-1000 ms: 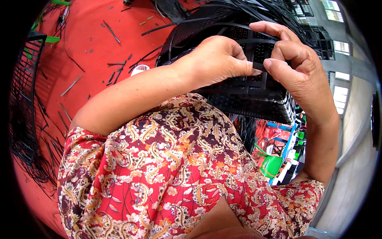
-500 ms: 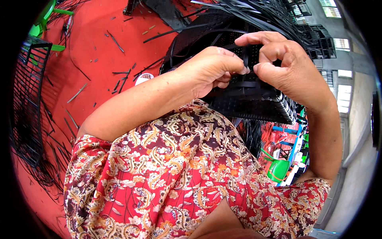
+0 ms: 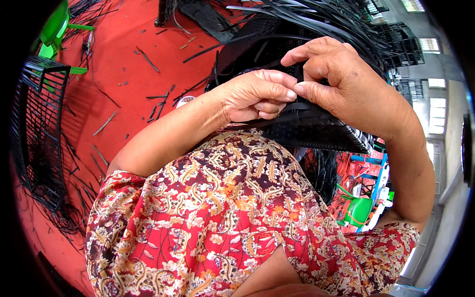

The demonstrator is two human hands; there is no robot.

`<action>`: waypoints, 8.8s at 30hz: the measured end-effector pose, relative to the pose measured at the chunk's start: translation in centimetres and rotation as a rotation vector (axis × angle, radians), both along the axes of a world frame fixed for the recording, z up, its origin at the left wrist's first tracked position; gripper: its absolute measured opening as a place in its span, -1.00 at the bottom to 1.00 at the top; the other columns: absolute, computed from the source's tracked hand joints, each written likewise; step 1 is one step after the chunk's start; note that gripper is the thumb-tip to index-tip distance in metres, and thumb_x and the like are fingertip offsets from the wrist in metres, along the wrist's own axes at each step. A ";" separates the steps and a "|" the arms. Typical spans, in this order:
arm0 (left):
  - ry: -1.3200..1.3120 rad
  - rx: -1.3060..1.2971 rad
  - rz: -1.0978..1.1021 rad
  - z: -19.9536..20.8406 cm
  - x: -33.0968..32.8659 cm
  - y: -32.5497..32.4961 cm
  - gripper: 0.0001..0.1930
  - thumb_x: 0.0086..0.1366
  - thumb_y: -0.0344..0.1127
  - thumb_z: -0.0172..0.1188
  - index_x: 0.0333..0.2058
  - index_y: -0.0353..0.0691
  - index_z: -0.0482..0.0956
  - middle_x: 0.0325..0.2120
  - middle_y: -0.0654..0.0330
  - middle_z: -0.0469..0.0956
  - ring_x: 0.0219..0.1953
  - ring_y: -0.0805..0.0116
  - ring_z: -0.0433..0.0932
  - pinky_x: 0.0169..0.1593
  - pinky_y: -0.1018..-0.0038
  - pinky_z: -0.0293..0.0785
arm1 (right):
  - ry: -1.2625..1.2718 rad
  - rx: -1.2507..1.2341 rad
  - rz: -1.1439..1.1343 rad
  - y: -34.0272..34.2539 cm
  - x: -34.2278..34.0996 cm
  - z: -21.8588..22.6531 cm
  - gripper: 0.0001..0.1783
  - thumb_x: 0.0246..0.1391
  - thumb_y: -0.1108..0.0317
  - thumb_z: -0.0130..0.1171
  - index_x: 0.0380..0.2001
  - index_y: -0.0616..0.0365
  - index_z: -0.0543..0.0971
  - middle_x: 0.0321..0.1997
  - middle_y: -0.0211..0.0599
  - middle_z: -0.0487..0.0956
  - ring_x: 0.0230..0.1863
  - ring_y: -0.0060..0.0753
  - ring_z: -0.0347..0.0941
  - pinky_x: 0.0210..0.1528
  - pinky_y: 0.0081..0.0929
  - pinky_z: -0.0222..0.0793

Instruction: The person weaves black plastic straps through a black plastic basket frame by hand, inserting the straps into pre-formed slots and pulling them through to secure them.

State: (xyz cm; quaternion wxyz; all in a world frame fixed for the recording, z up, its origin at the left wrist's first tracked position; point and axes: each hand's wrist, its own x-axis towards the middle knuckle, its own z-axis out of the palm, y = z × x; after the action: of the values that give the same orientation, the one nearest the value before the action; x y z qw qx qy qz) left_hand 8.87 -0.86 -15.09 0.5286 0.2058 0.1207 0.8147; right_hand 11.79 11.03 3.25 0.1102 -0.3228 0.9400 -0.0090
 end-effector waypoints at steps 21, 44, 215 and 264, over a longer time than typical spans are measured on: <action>0.897 -0.873 0.361 -7.9 -1.5 -9.1 -0.93 0.17 -0.49 0.22 -0.36 -0.33 0.57 -0.49 0.39 0.52 -0.38 0.65 0.41 -0.28 0.64 0.36 | 0.401 -0.654 -0.524 6.3 9.9 0.9 -0.91 0.08 0.45 0.17 -0.40 0.26 0.54 -0.08 -0.17 0.56 -0.07 -0.43 0.42 0.03 -0.48 0.26; 1.857 -0.354 1.542 5.2 0.7 -0.5 -0.46 -0.02 -0.10 0.30 -0.13 -0.35 0.47 -0.08 0.03 0.40 0.02 -0.02 0.37 -0.02 0.18 0.37 | 0.945 -0.243 -0.362 5.5 8.3 -7.3 -0.48 0.14 -0.17 0.05 -0.11 0.01 0.62 -0.16 -0.25 0.54 -0.13 -0.13 0.45 -0.08 -0.18 0.32; 1.915 -0.363 1.669 8.8 3.0 -3.2 -0.82 0.02 -0.28 0.29 -0.48 -0.18 0.49 -0.48 0.31 0.35 -0.52 0.34 0.32 -0.48 0.40 0.19 | 0.947 -0.541 0.059 5.3 9.4 -8.0 -0.78 0.08 0.36 0.20 -0.29 0.30 0.64 -0.30 -0.19 0.62 -0.27 -0.25 0.50 -0.16 -0.38 0.38; 1.893 -0.338 1.677 8.8 3.2 -2.9 -0.83 0.02 -0.29 0.28 -0.49 -0.18 0.47 -0.51 0.31 0.31 -0.50 0.34 0.31 -0.47 0.41 0.18 | 0.997 -0.444 0.164 5.1 9.6 -7.3 -0.81 0.17 0.50 0.04 -0.14 0.28 0.45 -0.30 -0.01 0.61 -0.32 -0.11 0.53 -0.26 -0.27 0.43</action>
State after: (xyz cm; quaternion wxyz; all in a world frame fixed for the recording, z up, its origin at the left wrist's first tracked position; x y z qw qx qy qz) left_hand 12.03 -3.78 -6.27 -0.4185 0.4952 0.6429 0.4077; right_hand 21.36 16.16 -4.04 -0.4186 -0.3758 0.8256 -0.0442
